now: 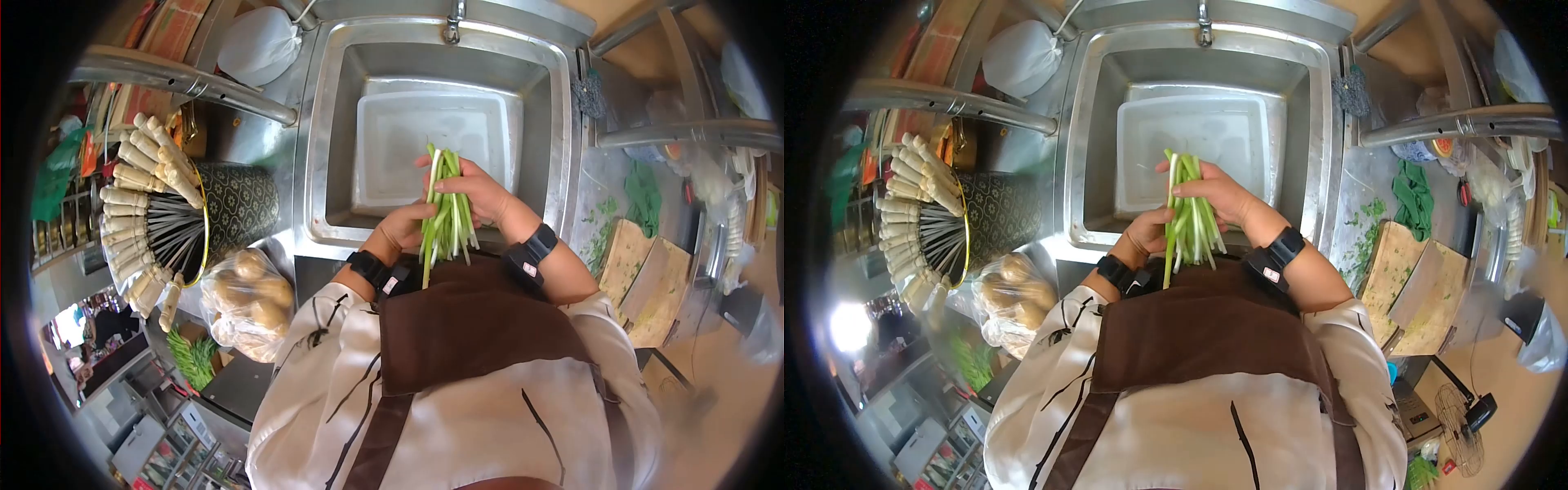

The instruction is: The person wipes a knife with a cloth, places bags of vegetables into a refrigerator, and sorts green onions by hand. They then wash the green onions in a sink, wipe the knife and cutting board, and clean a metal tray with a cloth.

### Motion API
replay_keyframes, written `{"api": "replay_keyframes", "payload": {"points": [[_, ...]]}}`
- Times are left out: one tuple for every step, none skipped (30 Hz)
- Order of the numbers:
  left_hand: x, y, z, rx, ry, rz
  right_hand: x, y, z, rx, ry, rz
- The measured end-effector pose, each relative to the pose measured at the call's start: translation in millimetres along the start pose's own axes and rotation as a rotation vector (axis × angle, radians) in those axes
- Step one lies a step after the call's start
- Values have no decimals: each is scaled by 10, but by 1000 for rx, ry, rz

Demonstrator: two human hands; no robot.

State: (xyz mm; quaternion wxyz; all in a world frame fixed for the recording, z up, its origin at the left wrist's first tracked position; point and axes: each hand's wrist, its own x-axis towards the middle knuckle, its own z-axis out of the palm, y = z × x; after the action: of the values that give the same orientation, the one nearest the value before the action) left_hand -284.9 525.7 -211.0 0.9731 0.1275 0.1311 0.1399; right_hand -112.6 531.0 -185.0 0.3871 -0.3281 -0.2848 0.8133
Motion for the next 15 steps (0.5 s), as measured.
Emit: {"api": "replay_keyframes", "payload": {"points": [[8, 1, 4, 30, 7, 32, 12, -15, 2, -43, -28, 8], [10, -2, -3, 47, 0, 32, 39, -33, -5, -43, -17, 21], [7, -4, -17, 63, -5, 31, 87, -60, -25, -41, -5, 35], [0, -7, -30, 79, -9, 28, 126, -82, -39, -39, 8, 47], [-13, -6, -58, 59, -1, 29, 164, -101, -40, -9, 5, 46], [-17, -19, -93, 40, 6, 30, 187, -119, -44, 19, 3, 44], [-20, -25, -111, 20, 13, 31, 201, -137, -36, 48, 1, 42], [-23, -24, -107, 15, 18, 38, 208, -158, 17, 66, 58, 2], [-24, -24, -96, 9, 24, 45, 218, -180, 101, 84, 115, -39], [-26, -23, -90, 4, 30, 52, 230, -191, 150, 102, 171, -80], [-27, -24, -97, -4, 42, 55, 248, -174, 144, 98, 197, -95], [-29, -25, -111, -11, 54, 57, 271, -141, 124, 94, 223, -111], [-31, -21, -118, -17, 66, 60, 288, -130, 113, 89, 249, -127], [-35, -12, -115, 1, 86, 56, 295, -147, 123, 32, 249, -108], [-41, -10, -107, 19, 106, 52, 293, -168, 135, -24, 250, -90]]}}
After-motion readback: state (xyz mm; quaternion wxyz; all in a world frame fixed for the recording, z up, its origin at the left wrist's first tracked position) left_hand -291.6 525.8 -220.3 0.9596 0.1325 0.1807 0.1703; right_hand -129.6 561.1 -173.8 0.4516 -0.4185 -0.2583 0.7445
